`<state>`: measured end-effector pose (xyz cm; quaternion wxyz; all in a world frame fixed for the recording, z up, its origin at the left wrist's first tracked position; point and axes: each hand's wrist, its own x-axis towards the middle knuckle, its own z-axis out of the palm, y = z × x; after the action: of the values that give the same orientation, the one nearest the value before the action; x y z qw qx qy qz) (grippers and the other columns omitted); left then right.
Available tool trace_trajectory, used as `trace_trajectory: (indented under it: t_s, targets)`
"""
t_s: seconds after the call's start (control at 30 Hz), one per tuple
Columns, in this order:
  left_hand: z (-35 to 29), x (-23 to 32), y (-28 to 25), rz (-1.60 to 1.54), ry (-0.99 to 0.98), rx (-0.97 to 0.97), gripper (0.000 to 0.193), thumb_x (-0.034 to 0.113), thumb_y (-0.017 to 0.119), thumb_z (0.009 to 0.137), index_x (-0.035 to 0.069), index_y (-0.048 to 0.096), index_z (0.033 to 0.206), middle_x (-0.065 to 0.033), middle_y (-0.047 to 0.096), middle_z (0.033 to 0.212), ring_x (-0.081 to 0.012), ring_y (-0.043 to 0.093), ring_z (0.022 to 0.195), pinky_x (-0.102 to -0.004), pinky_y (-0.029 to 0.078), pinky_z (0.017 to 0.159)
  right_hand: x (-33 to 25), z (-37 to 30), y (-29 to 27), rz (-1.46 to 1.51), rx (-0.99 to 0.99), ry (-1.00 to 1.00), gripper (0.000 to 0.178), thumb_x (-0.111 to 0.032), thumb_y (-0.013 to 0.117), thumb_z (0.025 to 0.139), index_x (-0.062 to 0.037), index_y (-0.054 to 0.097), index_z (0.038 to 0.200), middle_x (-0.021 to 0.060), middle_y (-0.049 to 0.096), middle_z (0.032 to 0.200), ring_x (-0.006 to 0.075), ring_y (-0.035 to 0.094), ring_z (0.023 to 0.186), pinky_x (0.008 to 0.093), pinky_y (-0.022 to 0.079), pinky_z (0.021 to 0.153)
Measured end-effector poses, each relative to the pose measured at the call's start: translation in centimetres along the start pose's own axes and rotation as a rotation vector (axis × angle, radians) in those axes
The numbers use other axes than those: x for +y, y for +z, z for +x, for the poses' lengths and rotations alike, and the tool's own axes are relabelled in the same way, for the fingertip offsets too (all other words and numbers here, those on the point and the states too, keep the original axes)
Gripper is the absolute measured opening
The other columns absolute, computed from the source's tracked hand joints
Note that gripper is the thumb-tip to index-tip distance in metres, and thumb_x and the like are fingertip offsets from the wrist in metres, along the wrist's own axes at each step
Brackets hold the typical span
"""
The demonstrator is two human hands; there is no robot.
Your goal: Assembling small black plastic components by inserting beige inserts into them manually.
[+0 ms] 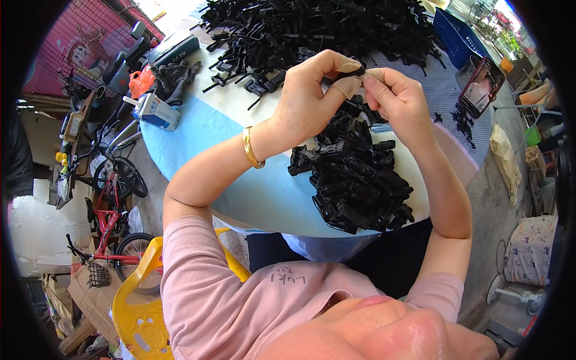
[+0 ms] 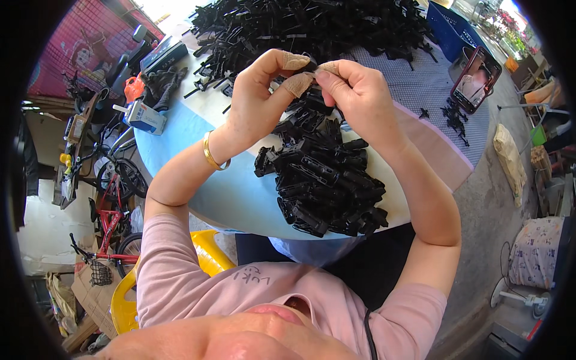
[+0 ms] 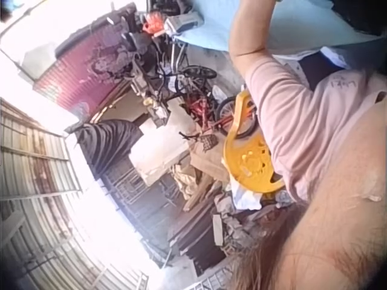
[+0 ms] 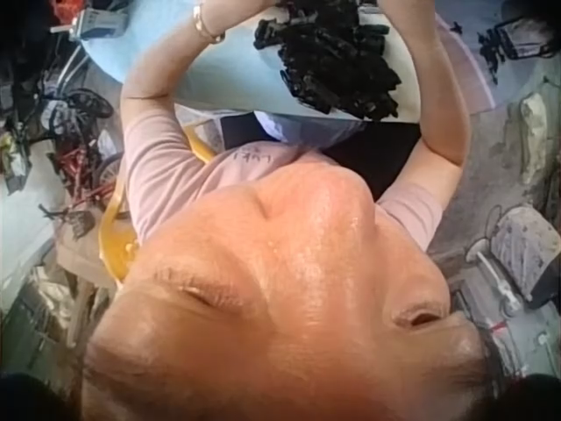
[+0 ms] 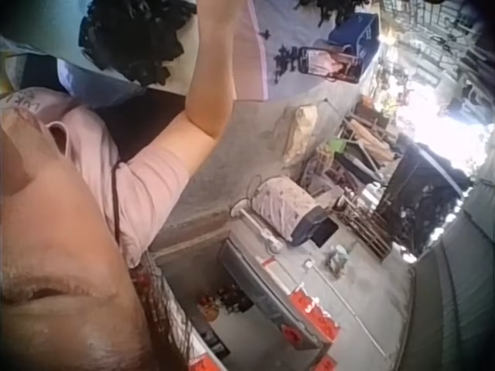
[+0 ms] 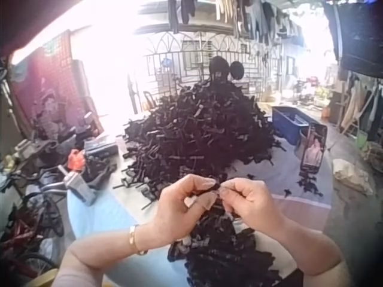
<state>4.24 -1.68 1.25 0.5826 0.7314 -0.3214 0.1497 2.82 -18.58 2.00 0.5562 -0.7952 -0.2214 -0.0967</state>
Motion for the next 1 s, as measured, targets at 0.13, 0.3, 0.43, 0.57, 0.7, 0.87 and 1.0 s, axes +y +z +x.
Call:
trace_trajectory:
  t_s: [0.13, 0.3, 0.43, 0.57, 0.7, 0.87, 1.0]
  targets:
    - [-0.2, 0.5, 0.1, 0.195, 0.136, 0.047, 0.016, 0.002, 0.062, 0.078, -0.002, 0.058, 0.093, -0.0056, 0.062, 0.086, -0.0093, 0.057, 0.077, -0.0227, 0.047, 0.073, -0.5, -0.1, 0.1, 0.16, -0.026, 0.195, 0.017, -0.017, 0.051, 0.089, -0.0018, 0.059, 0.09, -0.0036, 0.049, 0.062, 0.0002, 0.035, 0.05, 0.0144, 0.027, 0.044]
    - [0.3, 0.2, 0.2, 0.234, 0.203, 0.018, 0.023, 0.001, 0.059, 0.08, -0.001, 0.054, 0.103, -0.0072, 0.062, 0.089, -0.0118, 0.058, 0.081, -0.0236, 0.047, 0.074, 0.3, 0.4, -0.5, 0.167, -0.054, 0.128, 0.019, -0.019, 0.051, 0.089, -0.0014, 0.058, 0.092, -0.0031, 0.051, 0.066, 0.0009, 0.038, 0.053, 0.0137, 0.03, 0.047]
    - [1.6, 0.7, -0.6, -0.568, -0.227, -0.063, 0.035, 0.009, 0.041, 0.091, 0.001, 0.033, 0.124, -0.0167, 0.055, 0.108, -0.021, 0.056, 0.097, -0.0301, 0.047, 0.083, 0.5, 0.5, -1.2, 0.022, 0.026, -0.188, 0.015, -0.012, 0.059, 0.083, -0.0011, 0.057, 0.094, -0.0016, 0.053, 0.075, 0.0027, 0.046, 0.066, 0.0143, 0.038, 0.059]
    - [1.5, -0.2, -1.1, -1.026, -0.522, -0.169, 0.029, 0.005, 0.035, 0.09, -0.001, 0.039, 0.118, -0.0184, 0.054, 0.105, -0.0254, 0.057, 0.097, -0.0354, 0.05, 0.085, 0.7, 0.5, -1.3, 0.026, 0.066, -0.219, 0.019, -0.001, 0.064, 0.077, 0.0, 0.057, 0.095, 0.0008, 0.057, 0.082, 0.0042, 0.052, 0.075, 0.0168, 0.043, 0.067]
    - [1.1, 0.1, -0.7, -1.097, -0.549, -0.194, 0.028, 0.004, 0.036, 0.09, -0.004, 0.041, 0.117, -0.0164, 0.052, 0.104, -0.0271, 0.057, 0.097, -0.0381, 0.05, 0.085, 1.0, 0.3, -2.1, 0.158, 0.074, -0.28, 0.015, 0.002, 0.062, 0.078, 0.0022, 0.057, 0.092, 0.0019, 0.058, 0.085, 0.005, 0.054, 0.075, 0.0172, 0.044, 0.068]
    - [1.0, -0.4, -0.6, -1.123, -0.536, -0.166, 0.03, 0.003, 0.036, 0.09, -0.002, 0.04, 0.12, -0.0133, 0.053, 0.102, -0.0242, 0.058, 0.093, -0.0365, 0.05, 0.086, 0.4, 0.1, -2.0, 0.154, -0.008, -0.317, 0.016, 0.002, 0.064, 0.077, 0.002, 0.056, 0.091, 0.0019, 0.058, 0.083, 0.0053, 0.055, 0.073, 0.0168, 0.045, 0.066]
    - [0.7, 0.7, -0.2, -0.641, -0.47, -0.246, 0.032, 0.003, 0.037, 0.09, -0.001, 0.04, 0.122, -0.0088, 0.054, 0.097, -0.0167, 0.058, 0.088, -0.0347, 0.05, 0.085, 0.5, 0.2, -1.4, 0.11, 0.11, -0.307, 0.017, 0.001, 0.066, 0.075, 0.0, 0.056, 0.088, 0.0014, 0.057, 0.082, 0.005, 0.054, 0.072, 0.017, 0.045, 0.065]
